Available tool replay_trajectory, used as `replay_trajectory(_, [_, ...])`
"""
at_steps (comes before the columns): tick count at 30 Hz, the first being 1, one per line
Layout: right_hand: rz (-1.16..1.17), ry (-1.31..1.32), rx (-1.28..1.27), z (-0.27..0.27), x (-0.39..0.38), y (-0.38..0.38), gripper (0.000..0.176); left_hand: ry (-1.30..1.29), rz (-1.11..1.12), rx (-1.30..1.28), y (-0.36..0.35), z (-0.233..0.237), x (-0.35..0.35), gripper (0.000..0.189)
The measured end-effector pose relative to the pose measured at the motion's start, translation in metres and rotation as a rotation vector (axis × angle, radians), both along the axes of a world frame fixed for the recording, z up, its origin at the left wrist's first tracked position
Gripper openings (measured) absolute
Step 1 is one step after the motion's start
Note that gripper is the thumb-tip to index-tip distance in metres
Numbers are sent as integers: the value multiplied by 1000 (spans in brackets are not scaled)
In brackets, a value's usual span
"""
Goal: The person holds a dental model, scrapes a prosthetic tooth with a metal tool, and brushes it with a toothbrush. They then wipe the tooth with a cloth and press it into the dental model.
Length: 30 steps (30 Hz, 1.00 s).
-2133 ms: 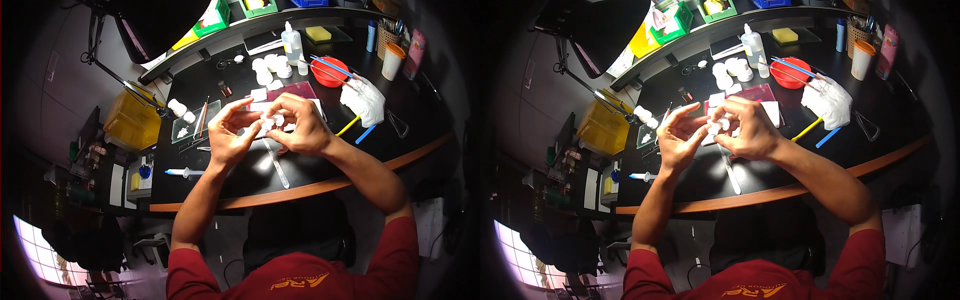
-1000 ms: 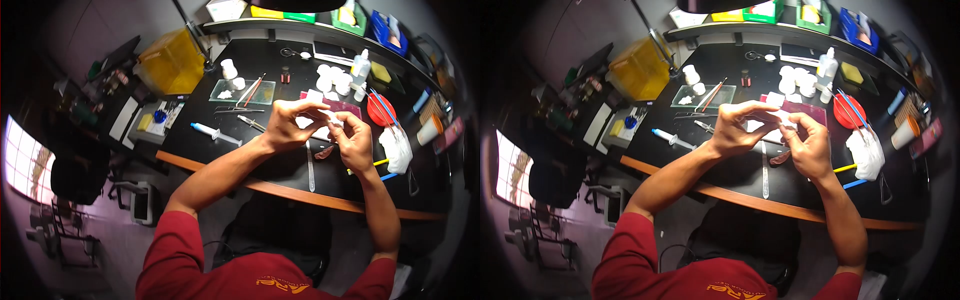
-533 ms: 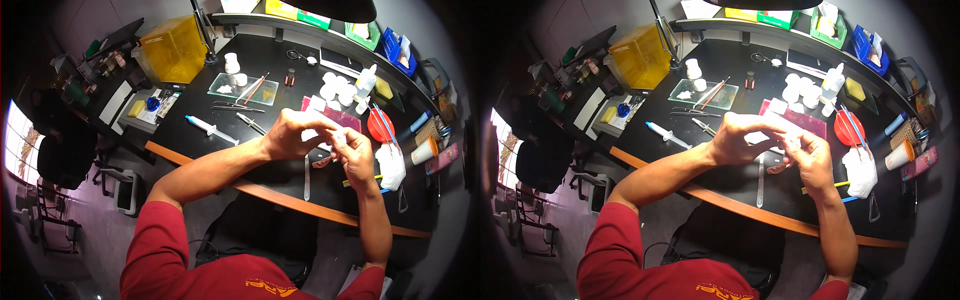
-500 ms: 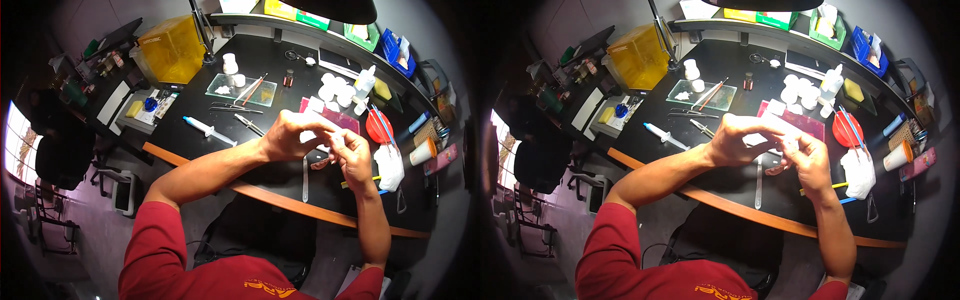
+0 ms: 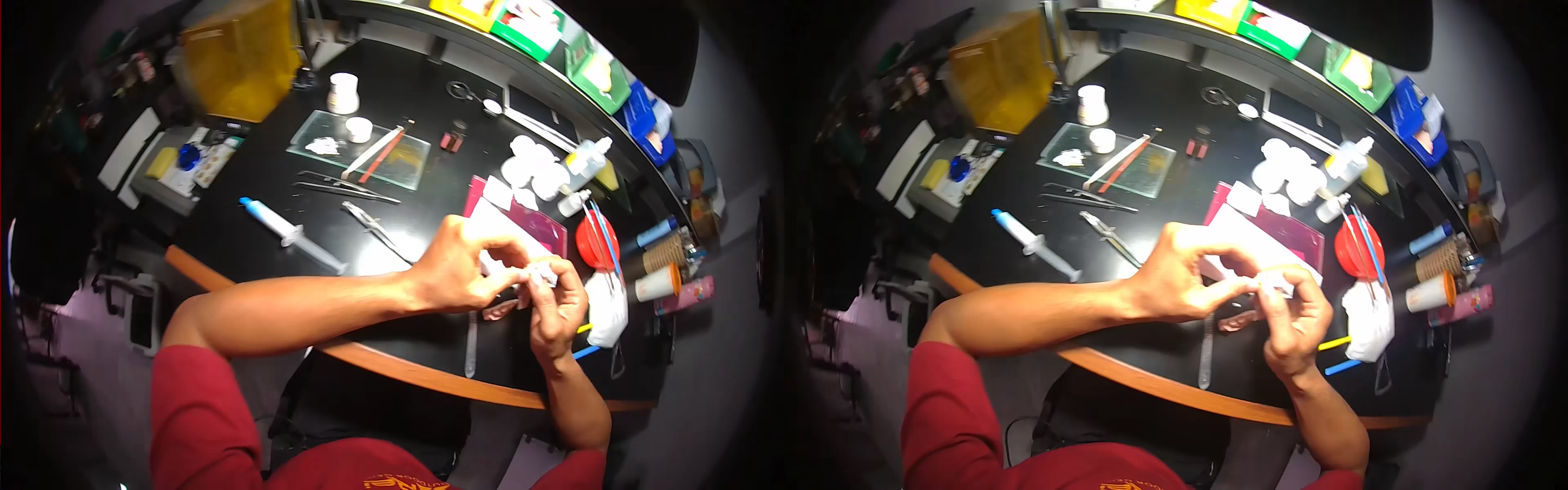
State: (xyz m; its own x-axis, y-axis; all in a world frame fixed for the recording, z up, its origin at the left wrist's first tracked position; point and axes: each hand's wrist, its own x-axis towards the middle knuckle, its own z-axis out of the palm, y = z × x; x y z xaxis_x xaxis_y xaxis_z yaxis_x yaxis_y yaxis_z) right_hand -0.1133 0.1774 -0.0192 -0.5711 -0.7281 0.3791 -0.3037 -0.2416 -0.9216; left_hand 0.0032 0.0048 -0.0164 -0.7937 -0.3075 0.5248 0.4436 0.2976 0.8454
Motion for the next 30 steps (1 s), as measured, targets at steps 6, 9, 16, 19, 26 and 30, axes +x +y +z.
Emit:
replay_trajectory(6, [40,129,11,3,1,-5,11,-40,4,55,-3,0,1,16])
replay_trajectory(9, [39,107,57,7,9,0,14,-32,-2,-23,-5,-3,2,14])
replay_trajectory(16, [25,281,62,4,1,2,17,-136,-88,100,-3,-1,2,14])
replay_trajectory(19, [16,261,43,0,3,1,17,-150,-76,37,-6,0,3,16])
replay_trajectory(26, [-3,472,105,5,2,2,15,-124,-116,48,-9,-1,3,15])
replay_trajectory(30, [-46,471,79,2,2,2,18,-146,-117,151,-15,-1,-2,16])
